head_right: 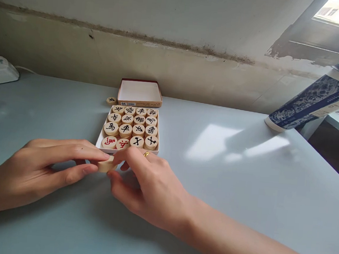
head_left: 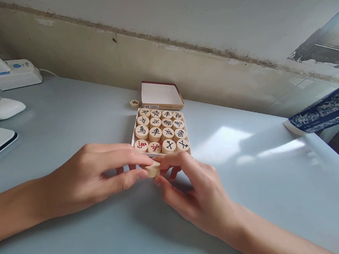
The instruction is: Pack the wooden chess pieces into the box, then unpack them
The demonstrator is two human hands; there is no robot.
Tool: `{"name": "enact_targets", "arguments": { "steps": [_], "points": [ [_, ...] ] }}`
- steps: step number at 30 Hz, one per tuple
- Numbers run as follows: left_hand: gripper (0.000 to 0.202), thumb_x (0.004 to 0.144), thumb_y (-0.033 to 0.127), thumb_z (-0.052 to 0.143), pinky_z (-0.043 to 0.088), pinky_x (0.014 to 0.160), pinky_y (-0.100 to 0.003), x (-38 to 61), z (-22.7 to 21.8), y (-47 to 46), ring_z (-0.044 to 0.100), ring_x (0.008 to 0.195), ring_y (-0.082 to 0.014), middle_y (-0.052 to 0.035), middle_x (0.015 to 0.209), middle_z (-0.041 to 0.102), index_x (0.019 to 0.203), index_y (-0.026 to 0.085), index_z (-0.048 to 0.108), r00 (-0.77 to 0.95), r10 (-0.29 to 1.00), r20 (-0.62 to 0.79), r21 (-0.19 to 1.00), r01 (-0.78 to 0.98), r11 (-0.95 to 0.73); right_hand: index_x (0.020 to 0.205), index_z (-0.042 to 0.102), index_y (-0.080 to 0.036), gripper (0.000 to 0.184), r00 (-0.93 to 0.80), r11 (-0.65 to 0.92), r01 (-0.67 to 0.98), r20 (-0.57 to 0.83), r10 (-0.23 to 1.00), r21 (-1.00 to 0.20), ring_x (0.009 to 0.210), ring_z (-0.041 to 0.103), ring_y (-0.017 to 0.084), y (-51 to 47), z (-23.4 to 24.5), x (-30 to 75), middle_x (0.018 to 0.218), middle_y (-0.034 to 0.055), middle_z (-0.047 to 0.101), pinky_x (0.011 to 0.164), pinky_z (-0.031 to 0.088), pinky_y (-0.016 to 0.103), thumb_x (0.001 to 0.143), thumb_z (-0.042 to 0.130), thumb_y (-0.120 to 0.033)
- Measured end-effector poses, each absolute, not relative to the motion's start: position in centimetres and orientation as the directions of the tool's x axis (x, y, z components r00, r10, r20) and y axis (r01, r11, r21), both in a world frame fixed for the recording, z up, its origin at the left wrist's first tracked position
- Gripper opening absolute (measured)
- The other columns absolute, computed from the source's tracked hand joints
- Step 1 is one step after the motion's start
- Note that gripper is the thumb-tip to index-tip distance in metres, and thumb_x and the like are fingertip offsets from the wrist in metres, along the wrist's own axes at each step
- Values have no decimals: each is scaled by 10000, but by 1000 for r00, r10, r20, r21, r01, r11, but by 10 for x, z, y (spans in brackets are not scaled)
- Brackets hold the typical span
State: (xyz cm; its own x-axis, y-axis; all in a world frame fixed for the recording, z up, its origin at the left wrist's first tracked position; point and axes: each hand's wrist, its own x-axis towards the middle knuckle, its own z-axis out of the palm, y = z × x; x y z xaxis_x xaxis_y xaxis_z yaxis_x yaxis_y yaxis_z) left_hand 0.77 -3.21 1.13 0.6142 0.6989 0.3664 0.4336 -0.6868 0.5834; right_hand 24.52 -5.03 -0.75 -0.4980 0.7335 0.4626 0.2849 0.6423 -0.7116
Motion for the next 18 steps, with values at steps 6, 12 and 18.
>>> {"name": "enact_targets", "arguments": {
  "steps": [6,12,18],
  "points": [
    [116,892,243,681,505,493,-65,17,20,-30,613,493,-42,116,696,722,844,313,760,483,872,84,870,391,-301,966,562,-196,157,-551,743,187,557,621,-643,1039,658,132,-50,-9,245,1143,66,653,897,544,236,970,574,-39],
    [235,770,247,785,596,618,-125,23,20,-27,738,732,-123,64,865,792,986,336,801,461,866,-193,961,266,73,967,581,-181,173,-554,773,235,572,605,-589,986,655,138,-50,-11,246,1115,68,630,876,541,248,933,563,-12],
    [91,844,303,742,599,669,-155,15,19,-26,748,781,-151,39,888,775,923,294,786,471,881,52,878,399,-265,969,587,-179,179,-522,758,286,568,636,-586,973,641,133,-51,-11,245,1090,74,634,859,538,241,936,542,-9]
  ]
}}
